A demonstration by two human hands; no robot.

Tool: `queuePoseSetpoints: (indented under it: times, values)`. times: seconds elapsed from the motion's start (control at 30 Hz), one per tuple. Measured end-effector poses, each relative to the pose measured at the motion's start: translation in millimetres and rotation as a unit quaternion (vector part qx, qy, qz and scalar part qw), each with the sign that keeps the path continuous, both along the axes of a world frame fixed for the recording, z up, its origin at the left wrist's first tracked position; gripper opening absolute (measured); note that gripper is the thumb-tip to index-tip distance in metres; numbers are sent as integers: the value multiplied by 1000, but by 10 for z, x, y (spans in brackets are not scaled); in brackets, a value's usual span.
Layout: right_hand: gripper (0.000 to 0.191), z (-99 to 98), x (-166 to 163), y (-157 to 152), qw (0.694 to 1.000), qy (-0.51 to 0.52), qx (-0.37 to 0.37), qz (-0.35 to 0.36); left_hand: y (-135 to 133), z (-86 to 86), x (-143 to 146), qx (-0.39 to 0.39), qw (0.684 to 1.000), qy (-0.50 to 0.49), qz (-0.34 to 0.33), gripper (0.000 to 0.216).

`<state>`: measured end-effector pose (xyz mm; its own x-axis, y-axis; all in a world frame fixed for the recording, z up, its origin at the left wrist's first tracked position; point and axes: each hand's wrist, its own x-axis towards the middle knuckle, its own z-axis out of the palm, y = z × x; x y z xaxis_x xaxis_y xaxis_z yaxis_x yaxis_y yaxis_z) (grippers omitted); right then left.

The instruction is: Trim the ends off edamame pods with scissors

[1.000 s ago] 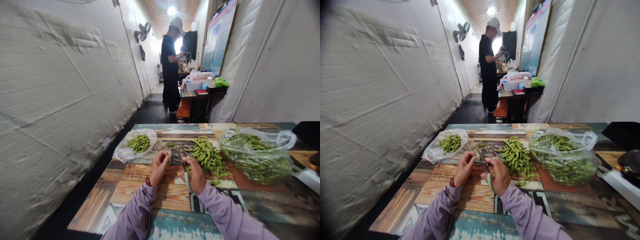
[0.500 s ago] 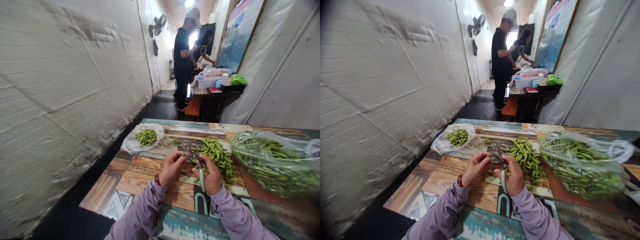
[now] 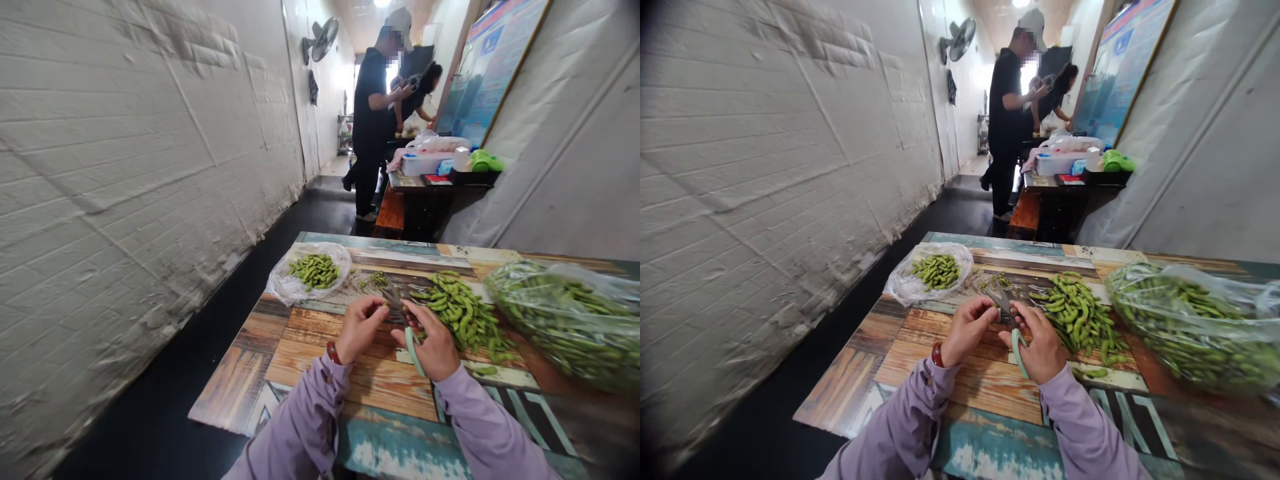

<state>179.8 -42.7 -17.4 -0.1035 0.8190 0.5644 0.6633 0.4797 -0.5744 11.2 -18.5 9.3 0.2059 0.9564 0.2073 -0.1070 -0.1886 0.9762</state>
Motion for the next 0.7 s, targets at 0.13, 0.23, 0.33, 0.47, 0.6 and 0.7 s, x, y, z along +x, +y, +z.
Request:
queuePoseSetpoints:
  times: [0.13,0.23,0.33,0.47,0.6,0.7]
  values:
    - [48,-69,39,-69,999,-25,-22,-11,-37,-10,8,20,1000,18,-9,24]
    - [49,-87,51,-244,999,-23,-30,-15,-148,-24,11,24,999,15,-33,26]
    - [51,-57,50,-482,999,-25,-29,-6,-330,-11,26,15,998,-4,-55,29]
    - [51,67,100,-775,999,-31,-30,-4,-604,107,53,22,997,33,-71,26]
    - [54,233,235,-1070,998,-59,-8,-7,-916,291,110,32,997,44,-56,21]
    - [54,306,349,-1338,997,-73,0,-7,-1194,410,180,41,996,46,-60,23]
